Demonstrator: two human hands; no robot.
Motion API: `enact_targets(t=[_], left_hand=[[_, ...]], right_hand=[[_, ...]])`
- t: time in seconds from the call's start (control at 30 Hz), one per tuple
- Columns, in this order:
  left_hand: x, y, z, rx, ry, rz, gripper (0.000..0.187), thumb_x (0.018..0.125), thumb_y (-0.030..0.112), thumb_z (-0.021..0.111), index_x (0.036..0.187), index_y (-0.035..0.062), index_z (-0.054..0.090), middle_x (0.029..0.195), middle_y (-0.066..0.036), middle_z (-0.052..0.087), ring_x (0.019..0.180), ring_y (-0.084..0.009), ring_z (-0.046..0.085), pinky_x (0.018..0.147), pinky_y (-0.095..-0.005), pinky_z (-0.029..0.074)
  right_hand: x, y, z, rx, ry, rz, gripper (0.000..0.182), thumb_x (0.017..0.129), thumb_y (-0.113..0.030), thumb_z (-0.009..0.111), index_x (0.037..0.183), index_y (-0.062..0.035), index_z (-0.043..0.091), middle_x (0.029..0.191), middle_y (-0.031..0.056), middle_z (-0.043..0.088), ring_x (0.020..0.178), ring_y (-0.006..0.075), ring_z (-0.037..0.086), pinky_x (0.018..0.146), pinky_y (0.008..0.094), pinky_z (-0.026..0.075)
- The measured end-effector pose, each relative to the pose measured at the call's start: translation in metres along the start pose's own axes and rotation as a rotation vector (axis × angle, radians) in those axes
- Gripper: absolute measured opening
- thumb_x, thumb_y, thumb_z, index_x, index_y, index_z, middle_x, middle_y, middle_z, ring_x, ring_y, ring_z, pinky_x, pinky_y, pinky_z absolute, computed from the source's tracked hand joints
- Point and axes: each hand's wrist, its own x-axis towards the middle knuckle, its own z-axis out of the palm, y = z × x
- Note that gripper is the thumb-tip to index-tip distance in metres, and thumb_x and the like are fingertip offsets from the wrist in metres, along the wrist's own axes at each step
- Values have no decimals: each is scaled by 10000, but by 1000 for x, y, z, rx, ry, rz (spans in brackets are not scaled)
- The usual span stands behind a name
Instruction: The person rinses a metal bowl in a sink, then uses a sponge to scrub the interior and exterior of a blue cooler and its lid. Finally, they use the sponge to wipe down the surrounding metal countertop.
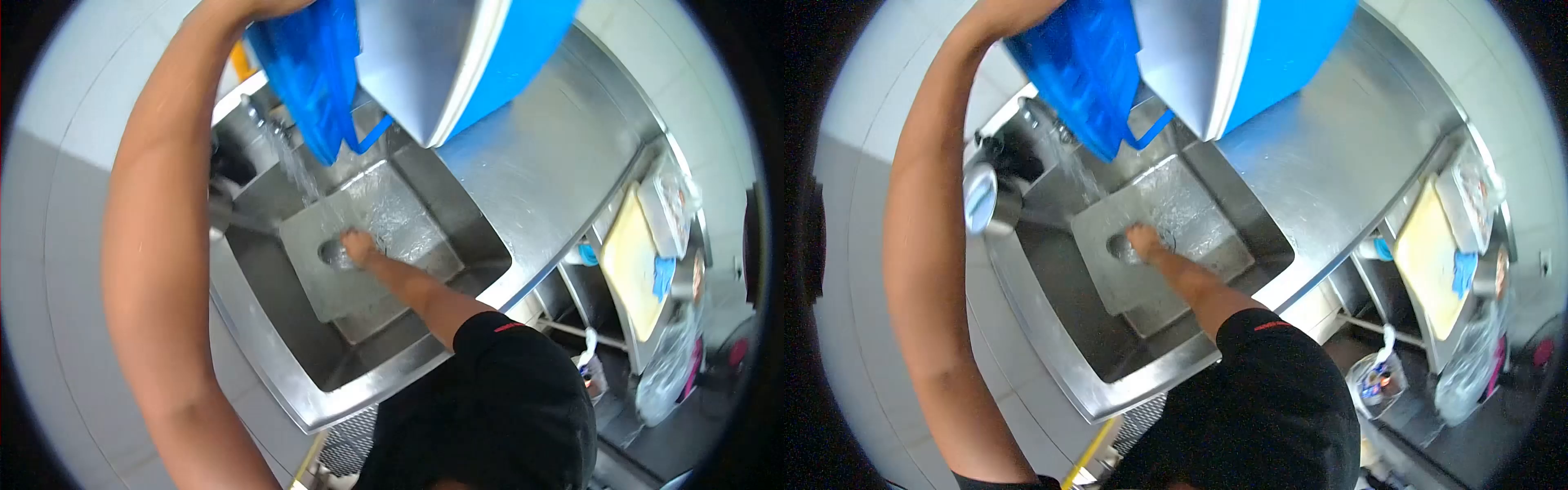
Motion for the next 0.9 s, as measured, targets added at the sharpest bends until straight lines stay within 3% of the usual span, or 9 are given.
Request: enact_targets(t=[0.03, 0.17, 0.23, 0.27, 0.5, 0.57, 0.67, 0.77, 0.9], left_hand=[[-6, 4, -5, 41, -49, -99, 411, 791, 266, 549, 1105, 4, 508, 1016, -273, 608, 972, -432, 576, 869, -470, 453], [-14, 10, -10, -43, -3, -128, 423, 788, 269, 555, 1128, 21, 509, 983, -266, 617, 942, -424, 587, 855, -467, 458], [-7, -11, 2, 4, -72, -113, 542, 835, 447, 609, 1204, 72, 482, 995, -180, 637, 931, -314, 624, 795, -400, 462], [-11, -11, 5, 21, -15, -78, 465, 878, 340, 517, 1213, 25, 450, 880, -249, 640, 912, -439, 601, 827, -465, 461], [-6, -8, 4, -100, -95, -196, 491, 873, 347, 535, 1225, 21, 429, 979, -258, 628, 960, -427, 592, 825, -469, 457], [-6, -6, 3, -70, -95, -187, 513, 879, 333, 533, 1264, 20, 404, 1047, -259, 612, 988, -423, 585, 847, -461, 453], [-8, -3, 2, -53, -73, -208, 531, 881, 315, 531, 1303, 29, 380, 1112, -259, 593, 1026, -419, 574, 876, -450, 448], [-9, -5, 4, -56, -41, -209, 535, 876, 308, 542, 1312, 46, 376, 1096, -243, 606, 1002, -413, 586, 861, -451, 454], [-6, -16, 10, -109, -67, -224, 495, 875, 245, 546, 1311, 74, 386, 1030, -213, 632, 914, -376, 624, 812, -438, 472]], right_hand=[[-5, -6, 10, 47, -4, -15, 194, 829, -71, 477, 938, -34, 633, 964, 184, 642, 887, 328, 643, 735, 415, 536], [-23, -3, 65, 313, -65, 181, 205, 817, -112, 520, 954, -21, 642, 1011, 194, 638, 930, 355, 625, 769, 453, 512], [-28, 4, 73, 403, -121, 247, 202, 807, -120, 543, 949, -13, 638, 978, 195, 643, 885, 344, 633, 734, 444, 519], [-30, 5, 74, 425, -175, 271, 202, 802, -123, 554, 947, -9, 635, 962, 196, 645, 863, 338, 638, 717, 439, 523], [-11, 24, 46, 795, -452, 330, 242, 757, -119, 621, 952, 22, 619, 800, 158, 649, 658, 286, 658, 557, 390, 544], [-36, 19, -19, 831, -333, 159, 242, 755, -101, 599, 963, 20, 621, 762, 129, 634, 617, 262, 652, 542, 383, 543], [-77, 10, -126, 1103, -381, 196, 232, 752, -78, 589, 963, 12, 626, 746, 124, 624, 600, 237, 647, 533, 362, 543], [-89, 29, -144, 1213, -284, 278, 230, 748, -77, 611, 959, 12, 628, 756, 122, 626, 598, 210, 643, 518, 342, 537], [-144, 66, -234, 1314, -209, 377, 182, 767, -73, 625, 916, 32, 621, 769, 111, 620, 641, 197, 644, 525, 327, 549]])
